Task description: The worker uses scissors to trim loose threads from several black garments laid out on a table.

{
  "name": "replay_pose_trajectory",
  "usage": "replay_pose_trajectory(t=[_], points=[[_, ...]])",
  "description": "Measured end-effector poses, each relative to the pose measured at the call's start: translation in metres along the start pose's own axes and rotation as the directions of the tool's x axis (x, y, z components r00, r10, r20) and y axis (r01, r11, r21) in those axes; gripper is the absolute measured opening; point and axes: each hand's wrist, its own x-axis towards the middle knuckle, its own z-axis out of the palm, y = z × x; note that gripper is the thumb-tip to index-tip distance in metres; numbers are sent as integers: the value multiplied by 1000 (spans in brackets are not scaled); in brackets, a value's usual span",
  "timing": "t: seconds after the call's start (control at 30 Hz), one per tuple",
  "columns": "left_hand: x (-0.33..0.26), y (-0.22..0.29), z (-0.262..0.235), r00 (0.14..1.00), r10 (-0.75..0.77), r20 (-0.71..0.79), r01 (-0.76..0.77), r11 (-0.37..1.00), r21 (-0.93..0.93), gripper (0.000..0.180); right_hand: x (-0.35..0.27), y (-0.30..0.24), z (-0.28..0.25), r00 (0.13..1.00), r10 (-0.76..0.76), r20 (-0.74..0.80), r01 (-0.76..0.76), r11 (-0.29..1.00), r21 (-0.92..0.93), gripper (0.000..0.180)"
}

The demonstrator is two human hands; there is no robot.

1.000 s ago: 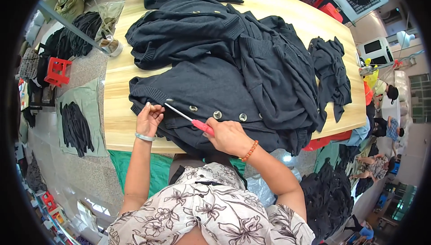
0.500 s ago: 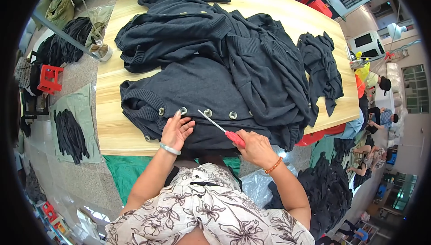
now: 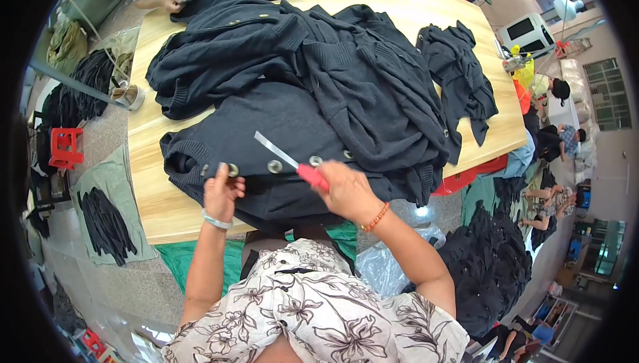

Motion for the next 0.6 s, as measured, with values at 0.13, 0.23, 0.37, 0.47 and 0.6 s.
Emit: replay_pose_trajectory(t=[0.13,0.23,0.37,0.47,0.6], points=[[20,28,-14,993,43,-109,-68,970,-234,29,11,26,0,997,39,-65,-43,998,-54,22],[15,7,0,987,-134,92,161,897,-411,34,-2,22,-7,992,97,84,-93,995,-48,25],[-1,-20,43,976,-192,103,216,909,-356,24,-16,22,-14,970,116,213,-96,990,-100,30],[8,-17,58,975,-211,64,219,900,-378,18,-19,22,-21,954,161,255,-134,984,-121,31],[24,-24,51,977,-186,104,212,899,-383,20,-14,11,-30,924,204,324,-179,978,-106,33]])
